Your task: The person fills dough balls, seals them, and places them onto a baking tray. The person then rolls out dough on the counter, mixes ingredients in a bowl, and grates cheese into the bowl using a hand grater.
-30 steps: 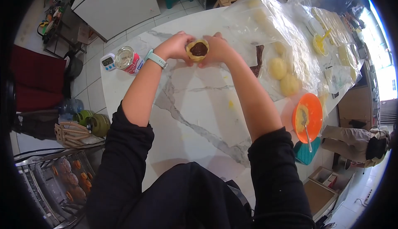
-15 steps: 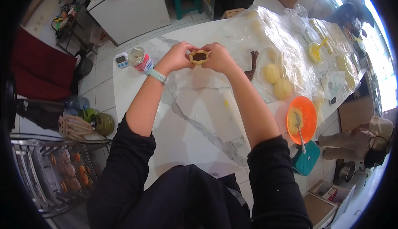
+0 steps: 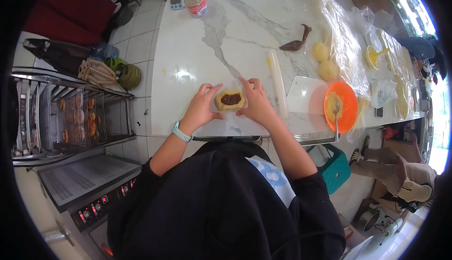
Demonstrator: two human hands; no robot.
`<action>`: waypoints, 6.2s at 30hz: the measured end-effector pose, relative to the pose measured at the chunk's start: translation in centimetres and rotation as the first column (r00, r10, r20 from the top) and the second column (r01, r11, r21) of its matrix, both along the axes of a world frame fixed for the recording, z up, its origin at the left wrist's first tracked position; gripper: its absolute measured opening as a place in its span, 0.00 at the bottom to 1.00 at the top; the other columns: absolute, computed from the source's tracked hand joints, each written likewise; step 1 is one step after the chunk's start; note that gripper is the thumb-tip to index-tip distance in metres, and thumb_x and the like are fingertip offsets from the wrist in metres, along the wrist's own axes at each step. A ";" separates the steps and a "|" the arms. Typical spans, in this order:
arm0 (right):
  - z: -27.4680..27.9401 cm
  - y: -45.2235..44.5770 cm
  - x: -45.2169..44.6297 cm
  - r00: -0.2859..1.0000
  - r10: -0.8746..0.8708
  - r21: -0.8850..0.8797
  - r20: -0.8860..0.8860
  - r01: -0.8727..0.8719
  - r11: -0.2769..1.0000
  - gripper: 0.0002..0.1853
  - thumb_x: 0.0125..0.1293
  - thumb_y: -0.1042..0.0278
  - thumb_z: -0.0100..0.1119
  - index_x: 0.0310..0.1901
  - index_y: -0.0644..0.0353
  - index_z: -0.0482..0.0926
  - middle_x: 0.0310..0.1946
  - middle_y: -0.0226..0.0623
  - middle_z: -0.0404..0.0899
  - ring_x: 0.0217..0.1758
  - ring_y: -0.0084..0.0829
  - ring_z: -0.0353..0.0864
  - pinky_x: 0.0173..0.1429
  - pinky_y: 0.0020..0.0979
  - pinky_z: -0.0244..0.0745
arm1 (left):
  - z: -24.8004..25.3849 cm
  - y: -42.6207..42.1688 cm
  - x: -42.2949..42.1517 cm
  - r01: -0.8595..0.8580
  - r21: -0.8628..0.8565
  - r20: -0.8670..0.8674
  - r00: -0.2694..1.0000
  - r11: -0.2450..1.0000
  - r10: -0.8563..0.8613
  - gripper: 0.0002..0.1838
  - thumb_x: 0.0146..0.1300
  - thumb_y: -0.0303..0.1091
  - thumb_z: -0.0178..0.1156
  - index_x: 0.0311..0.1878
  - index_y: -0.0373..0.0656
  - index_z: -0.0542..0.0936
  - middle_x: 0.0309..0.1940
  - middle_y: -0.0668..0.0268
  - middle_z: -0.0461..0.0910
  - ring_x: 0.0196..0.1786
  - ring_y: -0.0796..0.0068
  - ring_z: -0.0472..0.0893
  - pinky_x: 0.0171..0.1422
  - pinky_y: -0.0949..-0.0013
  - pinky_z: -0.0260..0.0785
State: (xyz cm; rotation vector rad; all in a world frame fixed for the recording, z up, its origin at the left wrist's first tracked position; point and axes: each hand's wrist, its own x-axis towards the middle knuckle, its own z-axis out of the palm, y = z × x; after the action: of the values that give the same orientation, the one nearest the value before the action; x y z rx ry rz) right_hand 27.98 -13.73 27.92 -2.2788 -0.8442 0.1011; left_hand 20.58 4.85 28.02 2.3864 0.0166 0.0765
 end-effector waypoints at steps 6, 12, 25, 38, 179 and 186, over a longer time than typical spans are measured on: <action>-0.7 0.6 1.0 0.945 0.095 0.126 -0.313 -0.057 0.990 0.35 0.36 0.77 0.72 0.54 0.59 0.76 0.43 0.43 0.73 0.44 0.41 0.77 0.51 0.37 0.74 | -1.5 -0.2 1.3 0.076 -0.123 -0.006 0.997 0.990 -0.077 0.34 0.38 0.23 0.73 0.55 0.42 0.75 0.41 0.59 0.73 0.37 0.67 0.80 0.43 0.69 0.75; -0.6 0.2 -0.3 0.989 0.145 0.041 0.039 -0.147 0.988 0.34 0.38 0.76 0.72 0.54 0.56 0.76 0.43 0.43 0.73 0.43 0.39 0.77 0.49 0.35 0.75 | -0.3 -1.3 0.3 -0.034 -0.172 0.021 0.999 0.984 0.038 0.36 0.34 0.25 0.75 0.54 0.39 0.75 0.42 0.58 0.73 0.37 0.66 0.80 0.42 0.69 0.75; 0.1 0.3 -0.5 0.956 0.103 0.214 -0.275 -0.044 0.976 0.23 0.48 0.78 0.68 0.49 0.57 0.80 0.39 0.39 0.75 0.37 0.33 0.80 0.49 0.29 0.78 | -0.3 -0.1 1.3 0.090 -0.170 -0.051 0.994 0.981 -0.100 0.24 0.43 0.21 0.71 0.48 0.36 0.79 0.37 0.61 0.74 0.36 0.71 0.82 0.40 0.72 0.77; -0.8 1.0 -1.3 0.991 0.003 0.162 -0.132 0.018 0.987 0.15 0.54 0.77 0.63 0.44 0.57 0.83 0.39 0.37 0.77 0.36 0.34 0.80 0.39 0.28 0.74 | -2.2 -0.5 0.5 0.070 -0.216 0.171 0.985 0.974 -0.033 0.21 0.50 0.22 0.67 0.50 0.42 0.80 0.40 0.58 0.73 0.31 0.70 0.80 0.41 0.71 0.76; 7.3 5.5 -4.3 0.993 -0.111 0.244 -0.040 0.117 0.963 0.09 0.55 0.74 0.58 0.38 0.66 0.82 0.30 0.44 0.82 0.31 0.34 0.83 0.37 0.30 0.76 | 1.6 -0.8 0.3 -0.274 -0.946 -0.279 0.960 -0.175 0.007 0.16 0.67 0.42 0.54 0.51 0.41 0.71 0.47 0.64 0.73 0.50 0.74 0.74 0.55 0.67 0.69; 8.0 5.3 -4.0 0.948 -0.189 0.124 -0.255 0.226 0.966 0.12 0.56 0.75 0.57 0.42 0.65 0.82 0.33 0.44 0.83 0.35 0.32 0.84 0.39 0.31 0.77 | 2.1 0.2 0.1 -0.202 -0.940 -0.152 0.969 -0.276 -0.193 0.17 0.68 0.41 0.52 0.54 0.41 0.70 0.48 0.63 0.73 0.51 0.72 0.74 0.55 0.63 0.70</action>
State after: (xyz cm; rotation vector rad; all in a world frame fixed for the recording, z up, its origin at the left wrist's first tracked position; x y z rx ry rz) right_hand 23.99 -8.41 35.95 -2.1435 -0.4652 0.2057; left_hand 20.71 5.06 30.11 0.5212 0.1554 -0.2054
